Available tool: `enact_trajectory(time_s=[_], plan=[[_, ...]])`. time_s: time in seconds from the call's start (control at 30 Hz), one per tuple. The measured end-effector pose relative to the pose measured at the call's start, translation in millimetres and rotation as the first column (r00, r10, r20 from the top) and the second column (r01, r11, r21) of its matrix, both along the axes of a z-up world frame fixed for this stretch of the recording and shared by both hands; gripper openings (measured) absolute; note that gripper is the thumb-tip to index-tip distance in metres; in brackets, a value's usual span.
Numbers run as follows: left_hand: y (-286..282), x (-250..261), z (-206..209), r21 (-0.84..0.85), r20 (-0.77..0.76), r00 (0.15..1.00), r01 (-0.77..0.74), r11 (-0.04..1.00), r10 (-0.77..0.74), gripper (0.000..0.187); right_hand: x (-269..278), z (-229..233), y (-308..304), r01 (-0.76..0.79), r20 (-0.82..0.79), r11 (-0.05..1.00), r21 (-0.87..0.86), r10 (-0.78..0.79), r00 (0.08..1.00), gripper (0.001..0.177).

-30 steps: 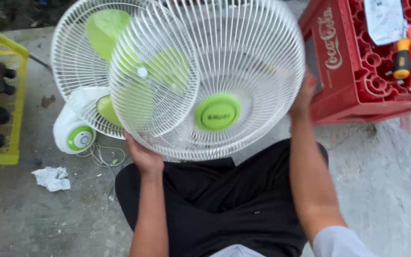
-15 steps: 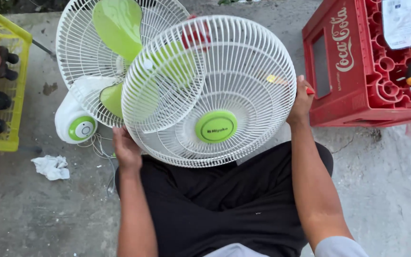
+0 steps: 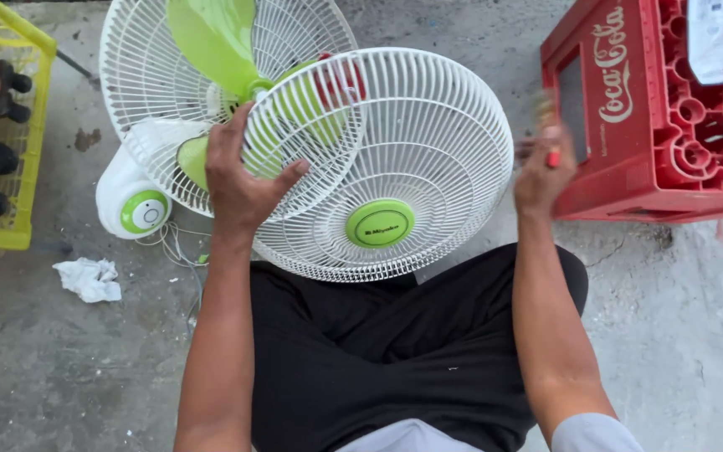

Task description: Cleaning dust off the grills and blades of a disassembled electric fan using a brush.

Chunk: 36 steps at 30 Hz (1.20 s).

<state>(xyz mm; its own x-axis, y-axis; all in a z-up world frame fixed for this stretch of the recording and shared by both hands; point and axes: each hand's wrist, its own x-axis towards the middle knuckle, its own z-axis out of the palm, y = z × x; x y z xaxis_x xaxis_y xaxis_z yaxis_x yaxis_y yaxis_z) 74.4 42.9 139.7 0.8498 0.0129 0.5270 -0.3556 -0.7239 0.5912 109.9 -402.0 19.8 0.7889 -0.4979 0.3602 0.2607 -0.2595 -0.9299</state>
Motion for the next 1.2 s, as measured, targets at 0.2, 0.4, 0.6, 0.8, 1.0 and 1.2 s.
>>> enact_trajectory(time_s=[0.2, 0.4, 0.6, 0.8, 1.0, 1.2], plan=[[2.3, -1.5, -5.3, -0.005, 0.014, 1.000, 0.014, 1.000, -0.014, 0.102, -75.2, 102.3, 24.2, -0.190, 0.297, 0.974, 0.120, 0.148, 0.943, 0.059], [4.8, -0.2, -12.1, 0.003, 0.018, 1.000, -0.009, 1.000, 0.009, 0.104, -115.0, 160.6, 93.7, -0.390, 0.164, 0.907, -0.159, 0.414, 0.895, 0.051], [5.8, -2.4, -13.8, 0.007, 0.031, 0.999, -0.008, 1.000, 0.008, 0.105, -134.3, 147.7, 122.0, -0.287, 0.030, 0.759, -0.584, 0.374, 0.927, 0.021], [8.2, -3.1, -14.4, -0.010, 0.037, 0.999, 0.008, 1.000, -0.008, 0.103, -152.9, 143.8, 122.9, -0.470, -0.090, 0.680, -0.562, 0.515, 0.853, 0.019], [4.3, -8.0, -5.7, -0.014, 0.043, 0.999, 0.009, 1.000, -0.009, 0.102, -133.3, 151.5, 110.8, -0.266, 0.044, 0.799, -0.539, 0.342, 0.939, 0.016], [6.7, -10.8, -8.3, -0.002, 0.055, 0.999, -0.002, 1.000, 0.002, 0.104, -139.4, 165.4, 112.4, -0.320, -0.021, 0.794, -0.517, 0.362, 0.932, 0.014]])
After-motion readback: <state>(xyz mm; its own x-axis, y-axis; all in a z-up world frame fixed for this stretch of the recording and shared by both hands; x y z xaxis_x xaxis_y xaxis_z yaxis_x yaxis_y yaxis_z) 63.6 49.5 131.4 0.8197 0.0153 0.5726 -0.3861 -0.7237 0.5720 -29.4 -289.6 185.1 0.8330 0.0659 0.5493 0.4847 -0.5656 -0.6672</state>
